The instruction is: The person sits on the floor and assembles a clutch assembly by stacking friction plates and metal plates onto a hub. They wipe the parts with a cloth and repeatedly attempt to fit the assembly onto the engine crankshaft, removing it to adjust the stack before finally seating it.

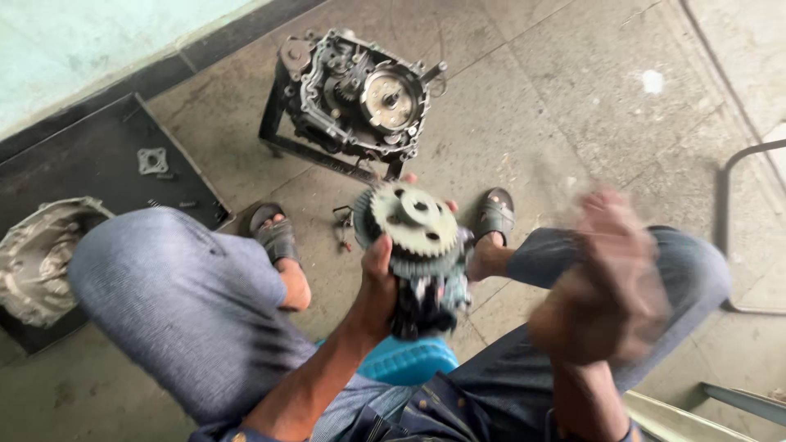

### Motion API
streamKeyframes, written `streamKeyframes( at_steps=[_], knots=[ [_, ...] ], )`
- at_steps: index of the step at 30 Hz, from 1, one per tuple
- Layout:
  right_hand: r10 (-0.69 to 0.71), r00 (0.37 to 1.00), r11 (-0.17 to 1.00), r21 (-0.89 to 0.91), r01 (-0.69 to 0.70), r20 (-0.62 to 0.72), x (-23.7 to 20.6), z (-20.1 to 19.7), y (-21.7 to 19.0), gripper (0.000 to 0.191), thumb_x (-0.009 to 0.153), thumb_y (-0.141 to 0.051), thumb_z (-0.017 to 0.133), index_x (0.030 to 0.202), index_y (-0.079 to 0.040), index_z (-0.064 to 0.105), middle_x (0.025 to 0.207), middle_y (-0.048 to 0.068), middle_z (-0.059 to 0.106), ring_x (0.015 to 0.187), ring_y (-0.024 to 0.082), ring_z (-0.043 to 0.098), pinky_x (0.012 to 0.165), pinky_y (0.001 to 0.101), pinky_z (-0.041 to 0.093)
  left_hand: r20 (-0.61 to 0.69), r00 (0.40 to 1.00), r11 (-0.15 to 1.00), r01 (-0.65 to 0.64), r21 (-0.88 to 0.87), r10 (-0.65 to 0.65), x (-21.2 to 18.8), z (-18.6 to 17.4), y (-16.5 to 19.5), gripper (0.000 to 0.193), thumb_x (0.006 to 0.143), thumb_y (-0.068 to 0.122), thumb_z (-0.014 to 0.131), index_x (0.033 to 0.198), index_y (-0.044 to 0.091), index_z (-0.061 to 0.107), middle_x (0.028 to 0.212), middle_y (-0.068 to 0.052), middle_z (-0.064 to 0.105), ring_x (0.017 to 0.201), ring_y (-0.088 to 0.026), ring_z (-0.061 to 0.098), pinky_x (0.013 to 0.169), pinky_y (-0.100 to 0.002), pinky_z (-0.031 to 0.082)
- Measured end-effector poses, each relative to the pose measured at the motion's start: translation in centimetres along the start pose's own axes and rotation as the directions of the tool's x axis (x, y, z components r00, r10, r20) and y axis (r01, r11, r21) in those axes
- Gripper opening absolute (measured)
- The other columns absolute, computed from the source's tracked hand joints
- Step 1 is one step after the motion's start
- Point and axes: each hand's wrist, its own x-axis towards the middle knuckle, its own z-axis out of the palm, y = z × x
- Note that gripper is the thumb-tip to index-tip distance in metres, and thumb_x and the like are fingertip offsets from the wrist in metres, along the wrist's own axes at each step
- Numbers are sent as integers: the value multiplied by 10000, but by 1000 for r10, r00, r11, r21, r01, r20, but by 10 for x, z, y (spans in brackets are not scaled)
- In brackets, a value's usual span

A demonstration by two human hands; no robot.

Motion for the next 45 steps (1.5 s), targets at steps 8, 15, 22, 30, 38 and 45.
streamKeyframes(
  at_steps=[8, 15, 22, 30, 38, 45],
  knots=[
    [-215, 733, 974, 89, 207, 645, 10, 16, 0, 464, 966, -292, 643, 1355, -41, 633, 1507, 116, 569, 1463, 396, 496, 1221, 552, 408, 94, 981, 985, 168, 28, -170, -22, -2, -4, 1116, 817, 618, 831, 1606, 50, 282, 1452, -84, 531, 1308, -199, 560, 1052, -347, 526],
    [-129, 704, 948, 294, -118, 698, 35, -6, -5, 883, 817, -489, 795, 1512, -105, 408, 1611, 173, 390, 1551, 412, 311, 1277, 634, 296, 279, 927, 924, 143, 353, -250, -16, -33, -16, 1128, 813, 653, 815, 1546, -75, 363, 1355, -266, 562, 1297, -374, 612, 1052, -463, 589],
    [129, 248, 961, -59, -270, 960, 67, -15, 5, 1194, 656, -547, 890, 1609, -130, 303, 1702, 174, 307, 1442, 351, 439, 1107, 553, 464, 343, 920, 834, -32, 550, -190, -16, -29, -12, 1211, 792, 721, 752, 1617, -18, 264, 1493, -261, 476, 1458, -385, 485, 1184, -510, 489],
    [87, 238, 993, -105, 62, 967, 67, -1, 0, 1222, 566, -512, 919, 1554, -108, 323, 1541, 154, 427, 1335, 386, 471, 1067, 538, 486, 252, 939, 773, 24, 634, -236, -11, -36, -11, 1146, 776, 774, 713, 1520, -46, 417, 1404, -229, 562, 1341, -362, 578, 1111, -483, 523],
    [-26, 239, 987, -12, 158, 971, 59, 1, 4, 1137, 634, -519, 903, 1538, -82, 371, 1472, 174, 461, 1254, 392, 551, 936, 517, 563, 290, 930, 803, 10, 596, -228, -8, -22, -7, 1290, 713, 925, 647, 1549, 1, 313, 1393, -165, 535, 1362, -314, 558, 1080, -419, 566],
    [-47, 312, 995, 17, 99, 949, 47, 5, 5, 1155, 629, -433, 903, 1568, -64, 342, 1476, 221, 483, 1236, 421, 602, 951, 485, 585, 275, 920, 772, 44, 634, -279, -10, -23, 0, 1158, 768, 913, 638, 1440, -22, 525, 1260, -205, 660, 1241, -317, 672, 1021, -450, 604]
  ],
)
